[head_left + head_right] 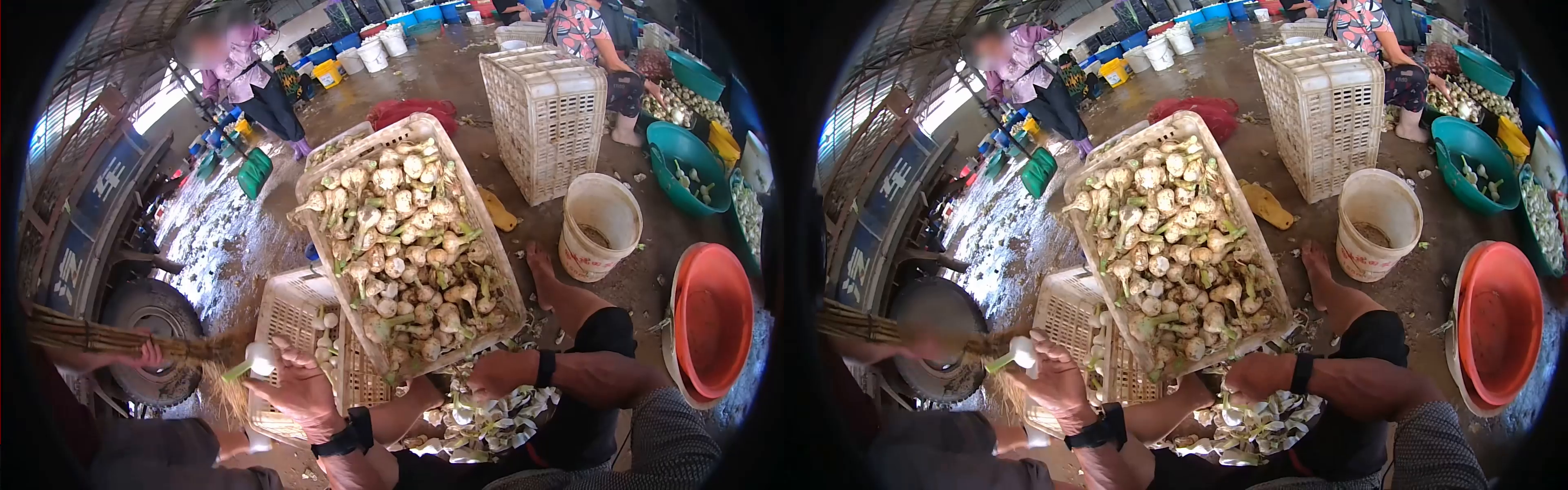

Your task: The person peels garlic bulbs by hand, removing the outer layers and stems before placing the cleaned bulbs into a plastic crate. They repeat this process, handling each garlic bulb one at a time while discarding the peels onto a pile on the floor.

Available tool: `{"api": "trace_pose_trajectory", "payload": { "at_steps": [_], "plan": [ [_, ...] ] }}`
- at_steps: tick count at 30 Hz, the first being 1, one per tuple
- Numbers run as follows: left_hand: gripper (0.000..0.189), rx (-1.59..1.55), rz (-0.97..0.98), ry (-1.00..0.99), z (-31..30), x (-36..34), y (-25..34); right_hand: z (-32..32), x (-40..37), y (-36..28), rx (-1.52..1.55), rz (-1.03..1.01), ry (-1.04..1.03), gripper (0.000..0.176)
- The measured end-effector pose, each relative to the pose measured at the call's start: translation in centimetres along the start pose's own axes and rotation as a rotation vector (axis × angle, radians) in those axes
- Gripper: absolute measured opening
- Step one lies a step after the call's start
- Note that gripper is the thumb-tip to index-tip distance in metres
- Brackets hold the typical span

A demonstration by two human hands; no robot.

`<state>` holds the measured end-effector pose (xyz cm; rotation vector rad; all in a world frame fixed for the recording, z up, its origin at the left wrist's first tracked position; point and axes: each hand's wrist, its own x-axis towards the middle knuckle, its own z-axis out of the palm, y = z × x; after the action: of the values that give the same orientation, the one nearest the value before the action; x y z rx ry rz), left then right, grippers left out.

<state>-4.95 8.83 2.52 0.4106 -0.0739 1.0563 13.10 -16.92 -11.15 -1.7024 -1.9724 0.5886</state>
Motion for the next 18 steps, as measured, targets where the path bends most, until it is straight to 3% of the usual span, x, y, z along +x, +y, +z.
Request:
{"api": "trace_pose_trajectory", "payload": {
  "at_steps": [3,5,8,10,12,18],
  "plan": [
    [0.072,0.025,-0.033,0.043,0.1,-0.1,0.9,-0.8,1.3,1.5,-0.019,0.088,0.068,0.021],
    [0.074,0.039,-0.123,-0.127,0.2,-0.3,0.9,-1.8,2.2,2.0,0.040,0.128,0.234,0.021],
    [0.073,0.084,-0.121,-0.046,1.3,-0.7,0.1,-2.9,4.0,2.6,0.016,0.154,0.332,0.020],
    [0.070,0.113,-0.134,-0.110,1.7,-0.8,0.1,-3.5,5.6,1.9,0.062,0.123,0.342,0.018],
    [0.066,0.118,-0.130,-0.017,2.6,-1.3,-0.8,-2.7,7.6,2.3,0.053,0.112,0.473,0.018],
    [0.066,0.166,-0.273,0.072,3.2,-2.2,-2.9,-1.5,13.7,1.8,-0.019,0.283,0.440,0.026]
  ]
}}
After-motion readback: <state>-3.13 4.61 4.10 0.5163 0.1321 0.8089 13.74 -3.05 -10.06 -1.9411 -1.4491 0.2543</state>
